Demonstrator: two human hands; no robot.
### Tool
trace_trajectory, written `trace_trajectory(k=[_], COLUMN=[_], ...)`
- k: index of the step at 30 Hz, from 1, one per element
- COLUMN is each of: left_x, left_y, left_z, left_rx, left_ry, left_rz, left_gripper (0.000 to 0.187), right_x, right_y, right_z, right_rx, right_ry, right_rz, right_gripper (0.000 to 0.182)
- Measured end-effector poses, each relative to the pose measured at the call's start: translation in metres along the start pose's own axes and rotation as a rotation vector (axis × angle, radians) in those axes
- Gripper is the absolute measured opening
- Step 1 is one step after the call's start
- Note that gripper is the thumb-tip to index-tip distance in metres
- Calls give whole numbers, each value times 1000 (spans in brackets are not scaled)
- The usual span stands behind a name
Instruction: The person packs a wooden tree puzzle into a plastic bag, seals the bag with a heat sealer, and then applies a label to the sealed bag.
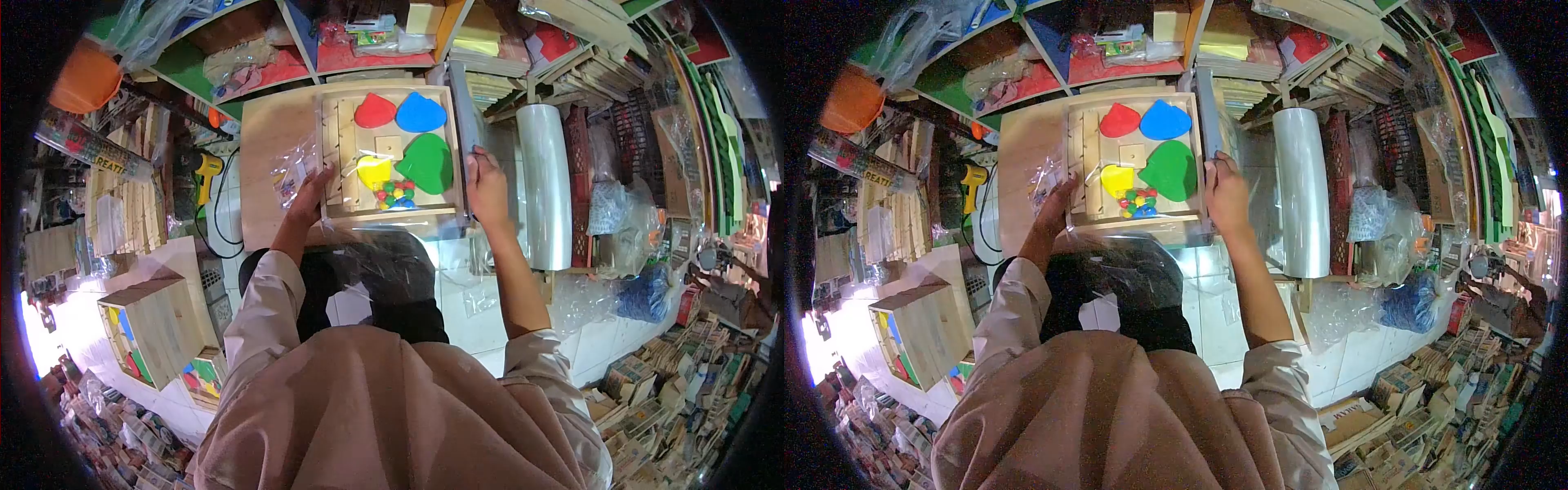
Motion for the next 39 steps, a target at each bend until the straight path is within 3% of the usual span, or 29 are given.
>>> trace_trajectory(k=[6, 9, 16, 20, 26, 29, 32, 36, 39], left_x=[-5, -2, -5, -4, -8, -2, -7, -5, 0], left_y=[-2, 4, -4, 1, -5, 7, -1, 1, 9], left_z=[2, -2, 4, 1, 5, -3, 2, -1, -7], left_rx=[45, 46, -34, -45, -12, -13, -49, -60, -27], left_ry=[40, 21, 22, 14, 25, 8, 5, -21, -48], left_rz=[-46, 28, -35, -31, 2, -1, -5, -19, -14], left_gripper=[38, 38, 34, 31, 30, 30, 31, 31, 31], right_x=[0, -1, 0, 3, 17, -46, -70, -167, -155], right_y=[-9, -11, -12, -9, -6, 30, 97, 142, 149], right_z=[8, 11, 19, 21, 14, 26, 23, 117, 124], right_rx=[-39, -28, 2, 99, 35, 148, 135, 229, 286], right_ry=[-15, -45, -147, -192, -324, 254, 554, 334, 378], right_rz=[-11, -25, -79, -43, -173, 301, 434, 103, 149], right_gripper=[20, 19, 23, 28, 45, 53, 60, 52, 41])
Point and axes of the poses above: each hand's wrist, its own y-axis towards the middle knuckle, its own z-axis out of the palm, x = y × z, the point moved 6 cm from there along y, towards the middle knuckle, and after that the axes turned 6 degrees about -x, right-handed, at the moved point
